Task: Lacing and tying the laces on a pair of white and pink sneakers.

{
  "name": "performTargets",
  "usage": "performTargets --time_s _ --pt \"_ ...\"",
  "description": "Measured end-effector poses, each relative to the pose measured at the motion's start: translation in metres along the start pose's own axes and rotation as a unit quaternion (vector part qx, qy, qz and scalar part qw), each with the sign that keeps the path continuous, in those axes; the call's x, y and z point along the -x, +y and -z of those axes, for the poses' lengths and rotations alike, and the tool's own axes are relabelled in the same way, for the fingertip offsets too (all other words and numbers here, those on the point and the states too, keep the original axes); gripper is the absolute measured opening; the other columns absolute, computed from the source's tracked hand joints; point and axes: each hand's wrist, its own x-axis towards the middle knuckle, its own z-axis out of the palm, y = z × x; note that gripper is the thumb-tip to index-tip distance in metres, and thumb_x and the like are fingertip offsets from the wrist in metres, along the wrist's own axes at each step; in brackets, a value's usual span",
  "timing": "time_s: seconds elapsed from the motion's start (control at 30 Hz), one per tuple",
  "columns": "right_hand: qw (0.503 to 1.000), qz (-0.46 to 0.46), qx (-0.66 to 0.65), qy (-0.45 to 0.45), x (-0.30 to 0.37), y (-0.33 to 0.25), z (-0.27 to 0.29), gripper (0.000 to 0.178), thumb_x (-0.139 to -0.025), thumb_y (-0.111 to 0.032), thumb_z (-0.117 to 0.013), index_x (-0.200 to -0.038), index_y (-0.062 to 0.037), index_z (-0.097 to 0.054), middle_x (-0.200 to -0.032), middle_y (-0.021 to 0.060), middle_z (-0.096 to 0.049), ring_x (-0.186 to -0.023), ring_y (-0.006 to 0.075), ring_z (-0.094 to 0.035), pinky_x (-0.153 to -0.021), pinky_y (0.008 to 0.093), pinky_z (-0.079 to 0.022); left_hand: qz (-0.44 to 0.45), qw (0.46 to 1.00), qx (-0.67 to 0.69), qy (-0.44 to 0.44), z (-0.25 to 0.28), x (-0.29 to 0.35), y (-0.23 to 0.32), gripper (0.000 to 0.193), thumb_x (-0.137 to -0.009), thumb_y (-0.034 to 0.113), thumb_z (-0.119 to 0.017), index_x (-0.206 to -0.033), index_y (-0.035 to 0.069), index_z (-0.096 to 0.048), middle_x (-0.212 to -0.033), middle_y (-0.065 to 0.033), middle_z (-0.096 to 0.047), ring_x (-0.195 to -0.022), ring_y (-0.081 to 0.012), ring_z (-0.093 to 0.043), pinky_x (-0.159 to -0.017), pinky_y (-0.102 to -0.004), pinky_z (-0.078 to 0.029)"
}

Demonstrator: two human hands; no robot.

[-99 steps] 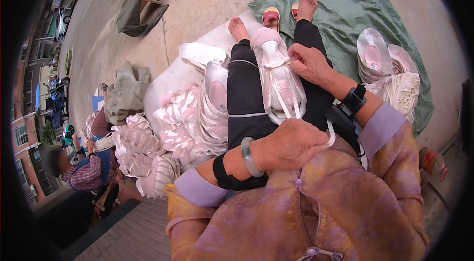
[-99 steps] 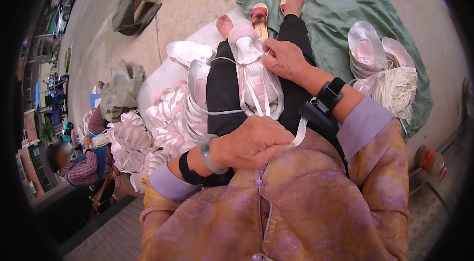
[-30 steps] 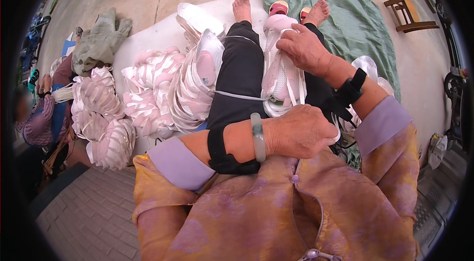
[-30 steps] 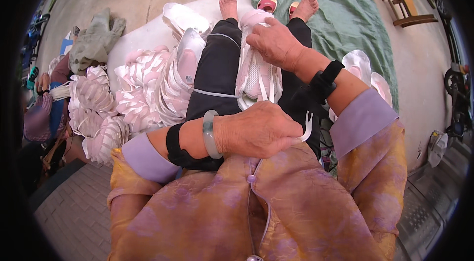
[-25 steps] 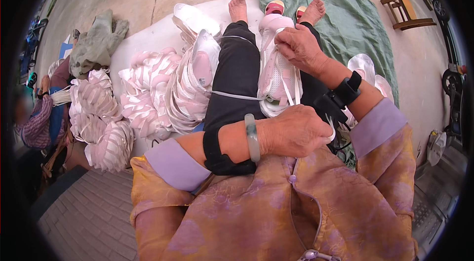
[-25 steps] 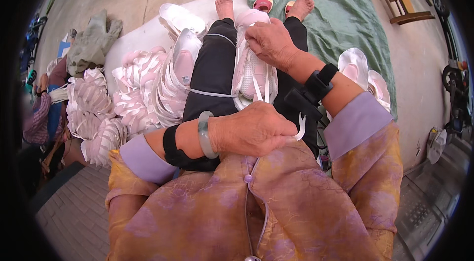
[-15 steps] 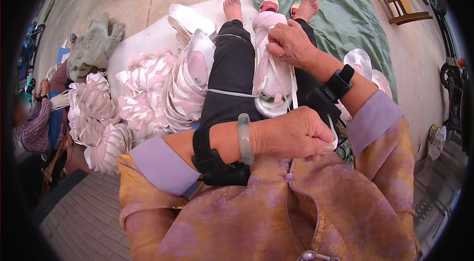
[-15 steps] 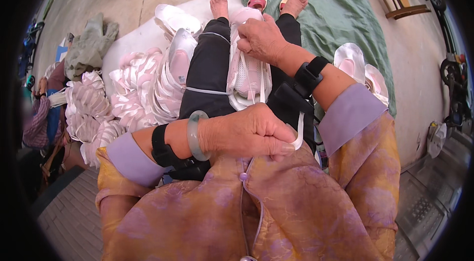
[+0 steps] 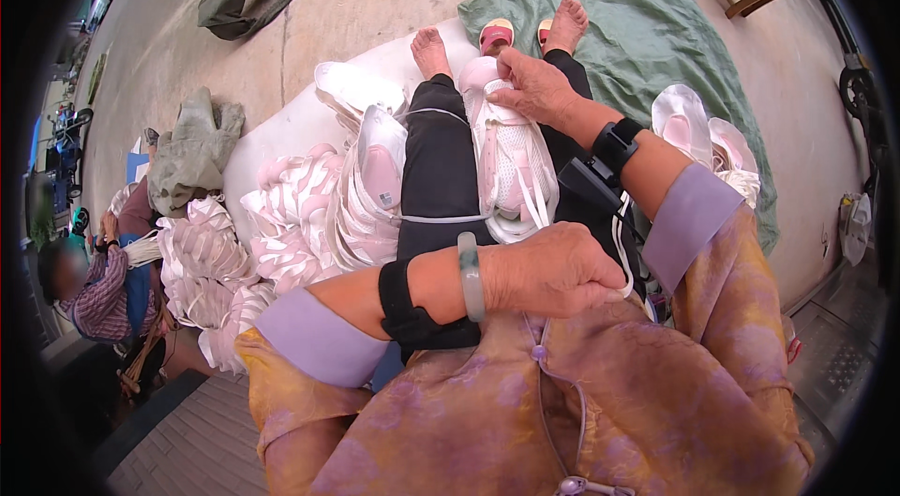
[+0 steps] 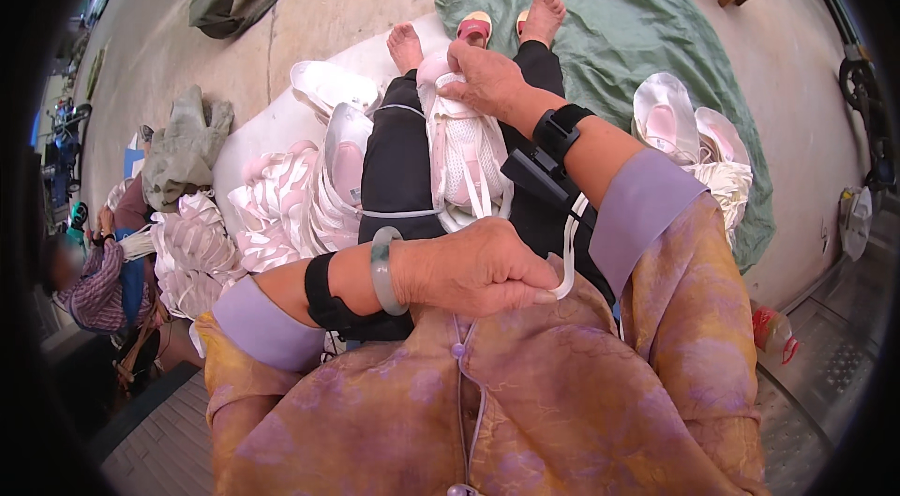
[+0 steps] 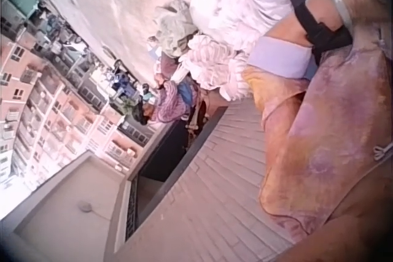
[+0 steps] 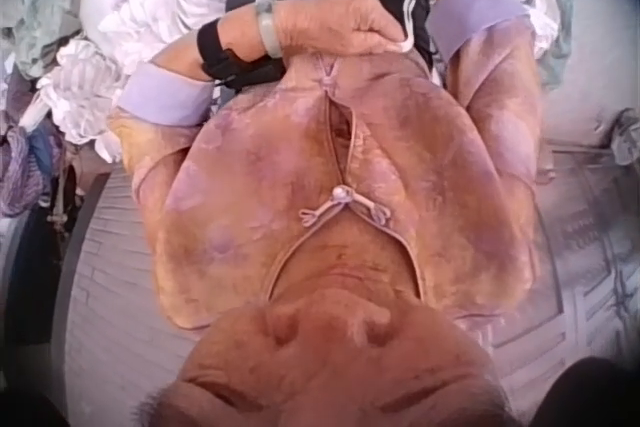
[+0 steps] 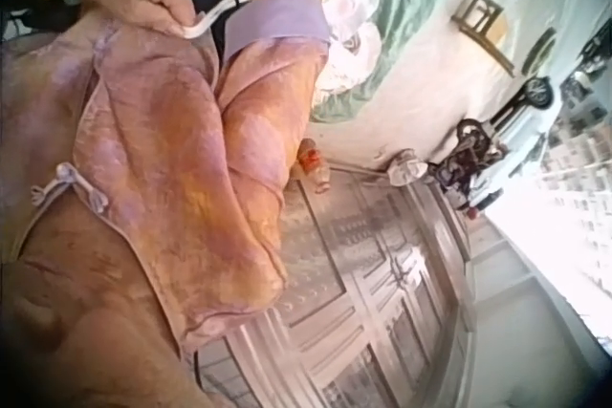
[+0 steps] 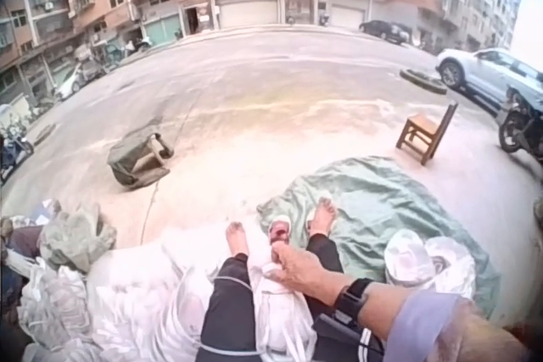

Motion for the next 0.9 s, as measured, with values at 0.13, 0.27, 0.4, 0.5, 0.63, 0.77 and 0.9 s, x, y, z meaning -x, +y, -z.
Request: performTargets --time_s 0.13,0.27,0.4,0.5,0.63,0.77,0.9 --pt "0.998 -0.041 -0.027 -0.031 -0.002 0.011 -0.006 0.038 -0.074 -0.034 -0.067 -0.091 -0.0081 -0.046 -0.083 0.0148 -0.060 -0.084 0.0325 -0.059 -0.071 0.0396 -0.044 0.037 0.999 0.037 0.004 0.010 0.002 -0.013 0.013 -0.086 0.013 -0.054 -0.084 0.001 -0.057 -0.061 -0.0119 -0.051 -0.053 -0.0221 -0.051 -0.051 -0.0298 -0.040" --pt "0.997 -0.052 -0.041 -0.035 0.000 0.010 -0.006 0.038 -0.074 -0.035 -0.066 -0.092 -0.0080 -0.046 -0.083 0.0149 -0.060 -0.084 0.0321 -0.059 -0.071 0.0392 -0.044 0.054 0.961 0.269 -0.023 0.000 0.004 0.006 0.023 -0.092 0.016 -0.048 -0.081 -0.002 -0.057 -0.064 -0.0106 -0.055 -0.056 -0.0208 -0.053 -0.054 -0.0271 -0.042" --pt "0.998 -0.033 -0.032 -0.035 0.003 0.008 -0.002 0.036 -0.075 -0.033 -0.065 -0.092 -0.0079 -0.046 -0.084 0.0147 -0.060 -0.085 0.0316 -0.059 -0.072 0.0390 -0.044 -0.046 0.986 0.161 -0.018 0.015 -0.003 0.053 0.018 -0.090 0.014 -0.051 -0.082 -0.002 -0.055 -0.065 -0.0106 -0.054 -0.056 -0.0260 -0.052 -0.054 -0.0291 -0.042" --pt "0.999 -0.029 -0.043 -0.003 0.010 0.004 -0.001 0.033 -0.076 -0.031 -0.063 -0.091 -0.0075 -0.046 -0.084 0.0141 -0.060 -0.084 0.0310 -0.059 -0.072 0.0386 -0.044 -0.057 0.996 0.054 -0.031 0.005 -0.006 0.045 0.013 -0.086 0.013 -0.054 -0.085 0.000 -0.055 -0.065 -0.0119 -0.051 -0.057 -0.0293 -0.051 -0.052 -0.0313 -0.041" --pt "0.992 -0.004 -0.113 0.062 0.029 0.007 0.003 0.020 -0.077 -0.021 -0.061 -0.087 -0.0060 -0.053 -0.078 0.0123 -0.060 -0.076 0.0288 -0.060 -0.067 0.0369 -0.045 -0.054 0.997 0.059 0.013 -0.002 -0.009 0.039 0.011 -0.084 0.013 -0.054 -0.088 0.002 -0.055 -0.064 -0.0135 -0.048 -0.058 -0.0322 -0.050 -0.054 -0.0337 -0.042" --pt "0.975 0.047 -0.206 0.074 0.070 0.007 0.009 0.012 -0.075 -0.013 -0.058 -0.084 -0.0057 -0.060 -0.073 0.0111 -0.059 -0.068 0.0271 -0.060 -0.061 0.0354 -0.046 -0.074 0.997 -0.025 0.016 -0.001 -0.009 0.048 0.011 -0.083 0.012 -0.054 -0.089 0.003 -0.057 -0.067 -0.0119 -0.051 -0.062 -0.0317 -0.053 -0.060 -0.0367 -0.043" --pt "0.974 0.170 -0.142 0.053 0.107 0.007 0.002 0.016 -0.073 -0.005 -0.056 -0.087 -0.0055 -0.063 -0.071 0.0108 -0.058 -0.065 0.0267 -0.058 -0.058 0.0335 -0.046 -0.134 0.988 -0.053 0.060 -0.010 -0.014 0.052 0.016 -0.079 0.010 -0.058 -0.093 0.003 -0.058 -0.073 -0.0107 -0.055 -0.068 -0.0310 -0.055 -0.063 -0.0375 -0.045"
